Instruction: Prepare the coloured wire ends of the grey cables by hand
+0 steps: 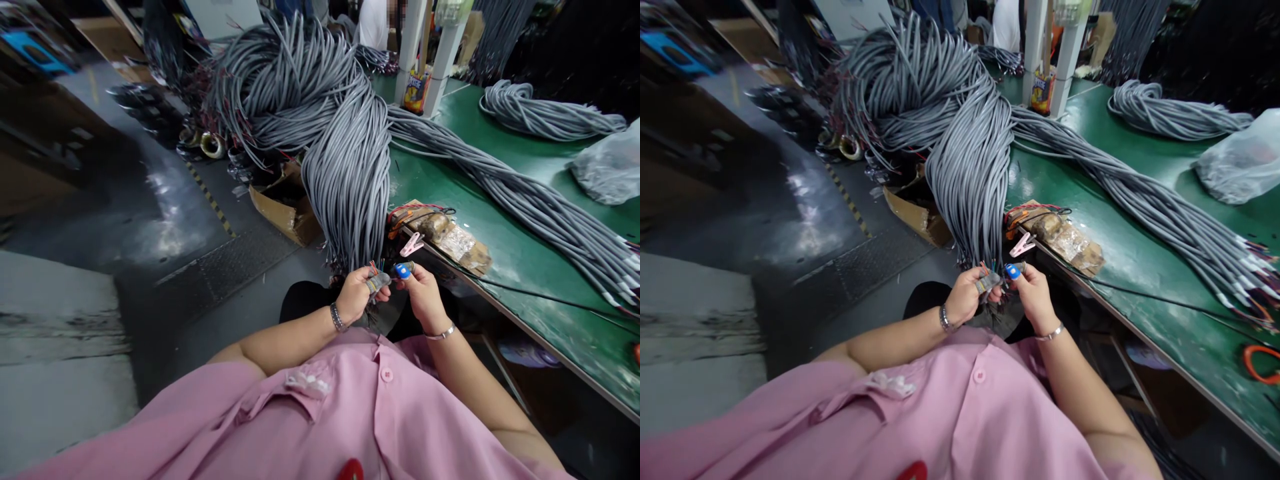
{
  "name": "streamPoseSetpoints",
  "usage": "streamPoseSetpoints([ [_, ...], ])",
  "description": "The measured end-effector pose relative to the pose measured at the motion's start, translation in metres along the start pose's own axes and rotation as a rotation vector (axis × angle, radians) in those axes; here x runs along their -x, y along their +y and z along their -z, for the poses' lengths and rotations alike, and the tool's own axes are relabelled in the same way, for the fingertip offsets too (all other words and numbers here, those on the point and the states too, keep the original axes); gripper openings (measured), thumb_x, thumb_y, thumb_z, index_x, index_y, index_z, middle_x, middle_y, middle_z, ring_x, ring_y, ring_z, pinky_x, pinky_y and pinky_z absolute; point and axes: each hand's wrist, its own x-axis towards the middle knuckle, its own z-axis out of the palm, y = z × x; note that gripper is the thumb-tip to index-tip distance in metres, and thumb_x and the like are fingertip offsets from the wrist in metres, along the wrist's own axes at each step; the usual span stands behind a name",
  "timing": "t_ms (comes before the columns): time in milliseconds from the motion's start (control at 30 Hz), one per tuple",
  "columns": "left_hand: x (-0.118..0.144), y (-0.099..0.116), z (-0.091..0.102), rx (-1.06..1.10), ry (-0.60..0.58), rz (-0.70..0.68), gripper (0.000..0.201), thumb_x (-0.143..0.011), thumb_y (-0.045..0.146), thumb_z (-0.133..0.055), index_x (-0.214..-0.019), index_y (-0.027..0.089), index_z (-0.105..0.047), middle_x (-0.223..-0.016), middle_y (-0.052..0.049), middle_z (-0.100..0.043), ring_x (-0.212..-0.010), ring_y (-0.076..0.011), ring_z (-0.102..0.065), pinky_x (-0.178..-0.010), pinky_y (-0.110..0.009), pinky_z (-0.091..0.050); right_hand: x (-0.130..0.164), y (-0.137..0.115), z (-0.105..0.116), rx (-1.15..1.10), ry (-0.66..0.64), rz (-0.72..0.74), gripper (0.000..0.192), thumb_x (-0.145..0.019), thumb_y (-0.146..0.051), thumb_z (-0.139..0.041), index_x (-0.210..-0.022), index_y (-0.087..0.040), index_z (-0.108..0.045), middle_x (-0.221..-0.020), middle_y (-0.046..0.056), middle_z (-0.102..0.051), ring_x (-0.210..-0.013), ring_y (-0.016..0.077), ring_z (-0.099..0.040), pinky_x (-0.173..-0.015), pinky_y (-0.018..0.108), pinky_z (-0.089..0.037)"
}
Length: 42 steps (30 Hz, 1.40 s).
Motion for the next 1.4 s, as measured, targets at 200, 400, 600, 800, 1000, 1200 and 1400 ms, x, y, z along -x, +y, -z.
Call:
streamPoseSetpoints([
  [200, -0.001, 0.012, 0.003, 0.023, 0.012, -0.038, 0.032, -0.069, 0.043, -0.074, -0.072, 0.013, -0.062, -0.055, -0.002, -0.061, -0.042, -0.0100, -0.054, -0.043, -0.022, -0.044, -0.008, 0.005, 0.018, -0.276, 0.111, -0.127, 0.035, -0.080, -0.055, -0.063, -0.077, -0.020, -0.065, -0.069, 0.000, -0.063, -0.053, 0.0098, -0.050, -0.052, 0.024, -0.045],
  [400, -0.009, 0.028, 0.004, 0.023, -0.206, 0.043, 0.030, -0.068, 0.040, -0.073, -0.068, 0.013, -0.061, -0.051, -0.002, -0.060, -0.037, -0.0090, -0.049, -0.036, -0.020, -0.037, -0.031, -0.007, 0.024, -0.348, 0.004, -0.246, 0.048, -0.080, -0.066, -0.054, -0.086, -0.020, -0.067, -0.078, 0.003, -0.068, -0.056, 0.0107, -0.055, -0.052, 0.024, -0.049],
  [600, -0.024, 0.042, -0.005, 0.017, -0.303, 0.063, 0.027, -0.068, 0.038, -0.073, -0.069, 0.013, -0.061, -0.049, -0.002, -0.059, -0.035, -0.0080, -0.047, -0.033, -0.018, -0.032, -0.038, -0.014, 0.008, -0.149, 0.071, 0.041, 0.044, -0.082, -0.062, -0.056, -0.078, -0.020, -0.068, -0.072, 0.002, -0.066, -0.057, 0.0116, -0.052, -0.056, 0.025, -0.045],
  [800, -0.030, 0.038, -0.013, 0.031, -0.325, 0.079, 0.031, -0.066, 0.040, -0.075, -0.070, 0.013, -0.061, -0.048, -0.001, -0.058, -0.034, -0.0070, -0.045, -0.032, -0.018, -0.030, -0.039, -0.012, -0.002, -0.326, 0.105, -0.003, 0.044, -0.083, -0.063, -0.053, -0.074, -0.022, -0.065, -0.068, 0.000, -0.064, -0.055, 0.0123, -0.052, -0.055, 0.027, -0.043],
  [1000, -0.033, 0.030, -0.013, 0.062, -0.337, 0.087, 0.029, -0.066, 0.038, -0.074, -0.072, 0.012, -0.061, -0.049, -0.001, -0.058, -0.036, -0.0077, -0.046, -0.032, -0.017, -0.032, -0.049, -0.008, -0.006, -0.614, 0.045, -0.116, 0.036, -0.078, -0.057, -0.065, -0.075, -0.022, -0.062, -0.066, -0.003, -0.061, -0.054, 0.0104, -0.051, -0.053, 0.023, -0.045],
  [1200, -0.034, 0.025, -0.013, 0.046, -0.334, 0.096, 0.028, -0.067, 0.036, -0.072, -0.073, 0.012, -0.060, -0.049, -0.001, -0.058, -0.035, -0.0074, -0.046, -0.032, -0.017, -0.033, -0.050, -0.004, -0.007, -0.726, 0.046, -0.125, 0.034, -0.074, -0.053, -0.071, -0.077, -0.020, -0.064, -0.067, -0.002, -0.064, -0.059, 0.0105, -0.056, -0.054, 0.022, -0.047],
  [1400, -0.026, 0.031, -0.012, 0.029, -0.306, 0.057, 0.027, -0.069, 0.037, -0.071, -0.072, 0.012, -0.060, -0.049, 0.000, -0.058, -0.034, -0.0070, -0.045, -0.032, -0.016, -0.032, -0.041, -0.011, -0.003, -0.748, -0.064, -0.228, 0.046, -0.077, -0.066, -0.059, -0.077, -0.020, -0.065, -0.077, 0.002, -0.070, -0.063, 0.0137, -0.061, -0.058, 0.027, -0.051],
])
